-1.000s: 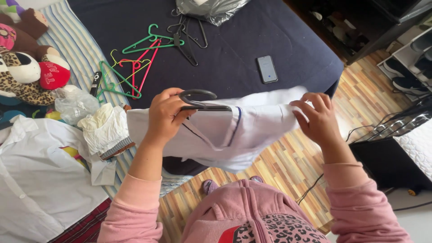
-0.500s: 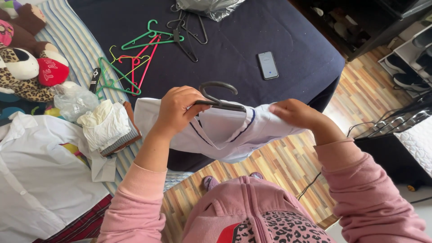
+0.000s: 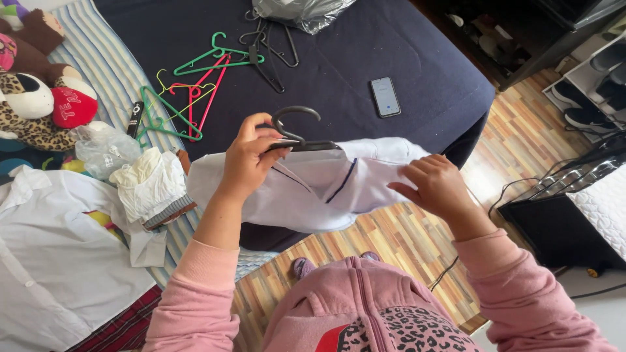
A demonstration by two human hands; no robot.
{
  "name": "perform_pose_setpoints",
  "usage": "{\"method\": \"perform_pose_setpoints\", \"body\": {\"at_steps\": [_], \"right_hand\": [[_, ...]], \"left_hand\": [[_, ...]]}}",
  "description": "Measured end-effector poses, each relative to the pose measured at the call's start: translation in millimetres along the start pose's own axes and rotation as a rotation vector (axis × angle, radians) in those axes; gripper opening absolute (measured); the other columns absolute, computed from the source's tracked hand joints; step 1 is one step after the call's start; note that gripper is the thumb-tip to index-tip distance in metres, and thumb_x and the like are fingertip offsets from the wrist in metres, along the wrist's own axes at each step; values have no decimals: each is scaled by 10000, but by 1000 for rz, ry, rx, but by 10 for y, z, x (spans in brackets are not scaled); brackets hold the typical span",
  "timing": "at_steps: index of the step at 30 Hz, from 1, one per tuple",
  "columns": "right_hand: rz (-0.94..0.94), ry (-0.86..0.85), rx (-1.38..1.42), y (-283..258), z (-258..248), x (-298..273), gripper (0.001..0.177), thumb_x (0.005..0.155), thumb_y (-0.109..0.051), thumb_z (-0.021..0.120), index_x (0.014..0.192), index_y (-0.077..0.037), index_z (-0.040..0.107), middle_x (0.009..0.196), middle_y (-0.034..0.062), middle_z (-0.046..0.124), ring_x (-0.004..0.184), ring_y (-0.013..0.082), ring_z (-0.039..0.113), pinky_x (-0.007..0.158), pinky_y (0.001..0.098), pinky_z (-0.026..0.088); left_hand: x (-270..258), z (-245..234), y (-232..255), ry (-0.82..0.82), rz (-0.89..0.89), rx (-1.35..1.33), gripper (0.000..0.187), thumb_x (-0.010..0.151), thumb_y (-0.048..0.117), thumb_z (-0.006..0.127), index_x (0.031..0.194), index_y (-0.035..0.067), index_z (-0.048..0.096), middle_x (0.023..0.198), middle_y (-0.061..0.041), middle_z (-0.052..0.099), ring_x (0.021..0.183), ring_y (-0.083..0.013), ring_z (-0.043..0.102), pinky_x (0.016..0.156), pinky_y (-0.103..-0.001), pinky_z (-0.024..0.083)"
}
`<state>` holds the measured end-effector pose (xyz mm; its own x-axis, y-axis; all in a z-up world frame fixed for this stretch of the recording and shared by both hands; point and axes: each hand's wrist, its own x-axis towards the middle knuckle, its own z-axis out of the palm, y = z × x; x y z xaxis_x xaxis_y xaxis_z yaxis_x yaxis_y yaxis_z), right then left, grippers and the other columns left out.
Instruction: Hanging folded or loose shirts onto hangers and placing them in a closet.
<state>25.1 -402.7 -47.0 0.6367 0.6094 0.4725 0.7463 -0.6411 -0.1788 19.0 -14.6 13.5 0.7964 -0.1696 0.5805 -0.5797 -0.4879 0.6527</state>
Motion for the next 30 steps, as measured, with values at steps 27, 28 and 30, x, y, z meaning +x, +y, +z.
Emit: {"method": "perform_pose_setpoints", "body": {"at_steps": [27, 28, 30], "right_hand": [[454, 110, 524, 86, -603, 766, 182, 992, -187, 739, 954, -9, 724, 736, 22, 644, 623, 88, 578, 539, 265, 458], [458, 108, 523, 100, -588, 772, 182, 992, -187, 739, 954, -9, 724, 736, 22, 644, 623, 88, 578, 539, 265, 458], [508, 60, 524, 136, -553, 788, 198, 986, -192, 750, 917, -9, 716, 724, 25, 631, 612, 83, 565, 529, 269, 450]], "left_hand": [[-1206, 175, -1445, 423, -858, -341, 793, 987, 577, 480, 1587, 99, 282, 1619, -88, 368, 1478, -213, 360, 1176, -383, 321], [-1223, 185, -1442, 421, -860, -342, 793, 987, 577, 480, 1587, 99, 282, 1619, -88, 368, 1478, -213, 360, 1176, -383, 321], [-1261, 211, -1440, 417, -929, -384, 719, 990, 518, 483, 1551, 93, 337, 1564, -87, 423, 1425, -221, 408, 1143, -385, 351]]}}
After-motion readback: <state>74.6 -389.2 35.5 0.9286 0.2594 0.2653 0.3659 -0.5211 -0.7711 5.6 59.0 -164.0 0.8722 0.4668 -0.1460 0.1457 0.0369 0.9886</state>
